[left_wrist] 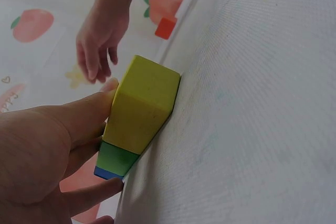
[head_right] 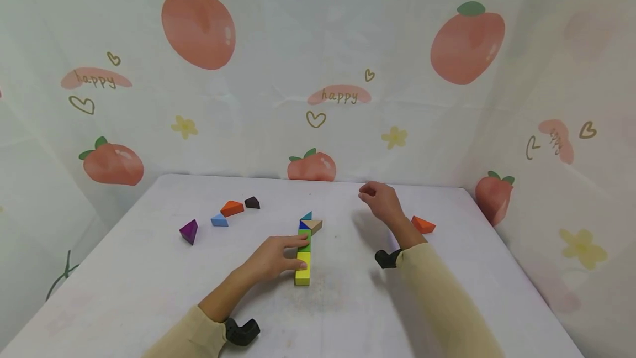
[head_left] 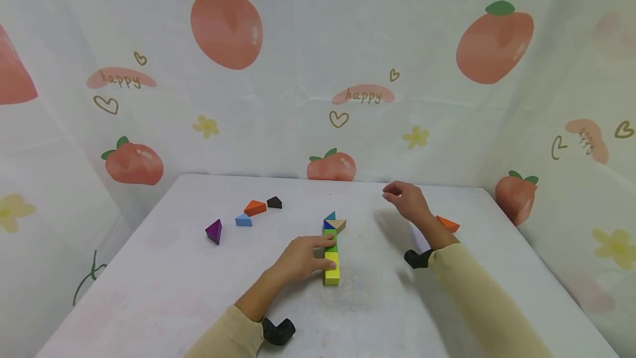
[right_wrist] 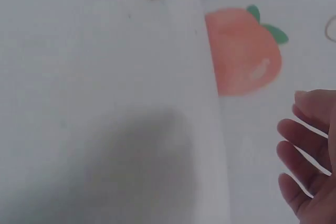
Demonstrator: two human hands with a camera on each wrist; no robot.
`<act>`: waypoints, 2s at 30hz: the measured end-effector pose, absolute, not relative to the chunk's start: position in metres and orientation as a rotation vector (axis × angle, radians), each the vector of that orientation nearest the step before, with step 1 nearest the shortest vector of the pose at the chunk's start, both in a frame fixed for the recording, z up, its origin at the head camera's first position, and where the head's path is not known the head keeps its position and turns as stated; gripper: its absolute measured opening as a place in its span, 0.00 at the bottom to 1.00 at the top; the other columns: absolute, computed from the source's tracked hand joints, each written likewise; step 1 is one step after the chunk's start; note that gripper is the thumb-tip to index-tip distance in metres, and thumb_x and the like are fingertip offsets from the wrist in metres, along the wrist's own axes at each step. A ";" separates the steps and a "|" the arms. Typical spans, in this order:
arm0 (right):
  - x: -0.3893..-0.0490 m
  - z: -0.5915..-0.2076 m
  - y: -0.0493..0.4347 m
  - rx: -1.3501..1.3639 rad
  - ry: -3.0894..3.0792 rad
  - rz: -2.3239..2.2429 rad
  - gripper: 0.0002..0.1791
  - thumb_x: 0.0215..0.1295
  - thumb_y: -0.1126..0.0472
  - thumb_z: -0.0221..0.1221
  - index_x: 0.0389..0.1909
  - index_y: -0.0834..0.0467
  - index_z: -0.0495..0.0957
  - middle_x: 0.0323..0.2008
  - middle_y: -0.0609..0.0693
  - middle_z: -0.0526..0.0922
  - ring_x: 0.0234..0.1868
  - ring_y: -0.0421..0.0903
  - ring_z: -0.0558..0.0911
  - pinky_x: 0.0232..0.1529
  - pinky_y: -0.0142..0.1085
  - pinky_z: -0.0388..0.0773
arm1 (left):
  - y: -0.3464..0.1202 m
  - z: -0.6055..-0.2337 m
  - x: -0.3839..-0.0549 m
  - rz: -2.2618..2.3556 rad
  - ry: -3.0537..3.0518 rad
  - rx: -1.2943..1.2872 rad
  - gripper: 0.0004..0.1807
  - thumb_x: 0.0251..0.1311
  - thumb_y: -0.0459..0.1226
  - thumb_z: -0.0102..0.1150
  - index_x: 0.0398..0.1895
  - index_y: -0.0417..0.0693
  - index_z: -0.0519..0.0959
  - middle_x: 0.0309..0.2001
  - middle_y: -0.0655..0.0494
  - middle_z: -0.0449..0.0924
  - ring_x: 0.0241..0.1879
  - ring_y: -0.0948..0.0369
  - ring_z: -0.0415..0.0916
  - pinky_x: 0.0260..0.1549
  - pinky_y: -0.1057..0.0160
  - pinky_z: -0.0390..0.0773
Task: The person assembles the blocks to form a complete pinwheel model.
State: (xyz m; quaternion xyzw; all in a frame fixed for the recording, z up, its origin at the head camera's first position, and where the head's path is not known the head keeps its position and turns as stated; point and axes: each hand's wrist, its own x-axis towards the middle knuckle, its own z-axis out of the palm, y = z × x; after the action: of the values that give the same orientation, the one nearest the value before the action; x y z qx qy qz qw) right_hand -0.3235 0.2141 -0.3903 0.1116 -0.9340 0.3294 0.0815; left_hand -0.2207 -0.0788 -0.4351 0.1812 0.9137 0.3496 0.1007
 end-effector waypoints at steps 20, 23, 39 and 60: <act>-0.291 -0.406 0.312 0.287 -2.851 0.605 0.20 0.62 0.61 0.64 0.52 0.68 0.77 0.47 0.65 0.81 0.46 0.64 0.76 0.46 0.57 0.72 | -0.079 -0.437 -0.222 1.016 2.704 0.534 0.32 0.54 0.51 0.69 0.65 0.63 0.75 0.65 0.59 0.72 0.67 0.51 0.63 0.60 0.44 0.67; -0.289 -0.410 0.321 0.291 -2.891 0.522 0.23 0.60 0.60 0.65 0.53 0.68 0.76 0.48 0.66 0.81 0.45 0.65 0.75 0.45 0.58 0.72 | -0.079 -0.437 -0.222 1.010 2.712 0.530 0.32 0.54 0.51 0.69 0.64 0.63 0.75 0.65 0.59 0.72 0.67 0.50 0.63 0.60 0.43 0.67; -0.291 -0.414 0.339 0.187 -3.174 0.443 0.21 0.60 0.60 0.66 0.49 0.69 0.76 0.35 0.59 0.80 0.35 0.55 0.75 0.40 0.51 0.76 | -0.078 -0.437 -0.222 1.025 2.706 0.518 0.32 0.54 0.51 0.70 0.65 0.63 0.75 0.65 0.60 0.72 0.67 0.51 0.63 0.60 0.43 0.67; -0.312 -0.411 0.306 0.261 -3.101 0.472 0.21 0.61 0.59 0.66 0.51 0.66 0.77 0.39 0.59 0.81 0.39 0.56 0.76 0.45 0.52 0.76 | -0.078 -0.437 -0.221 1.033 2.703 0.498 0.33 0.53 0.51 0.70 0.65 0.63 0.75 0.65 0.61 0.71 0.67 0.50 0.63 0.59 0.42 0.67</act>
State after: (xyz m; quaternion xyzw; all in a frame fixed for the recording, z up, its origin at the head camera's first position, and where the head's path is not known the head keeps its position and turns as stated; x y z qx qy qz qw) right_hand -0.3121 0.3061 -0.4107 0.0828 -0.9852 0.1498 -0.0030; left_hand -0.2208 -0.0781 -0.4370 0.1688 0.9157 0.3499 0.1027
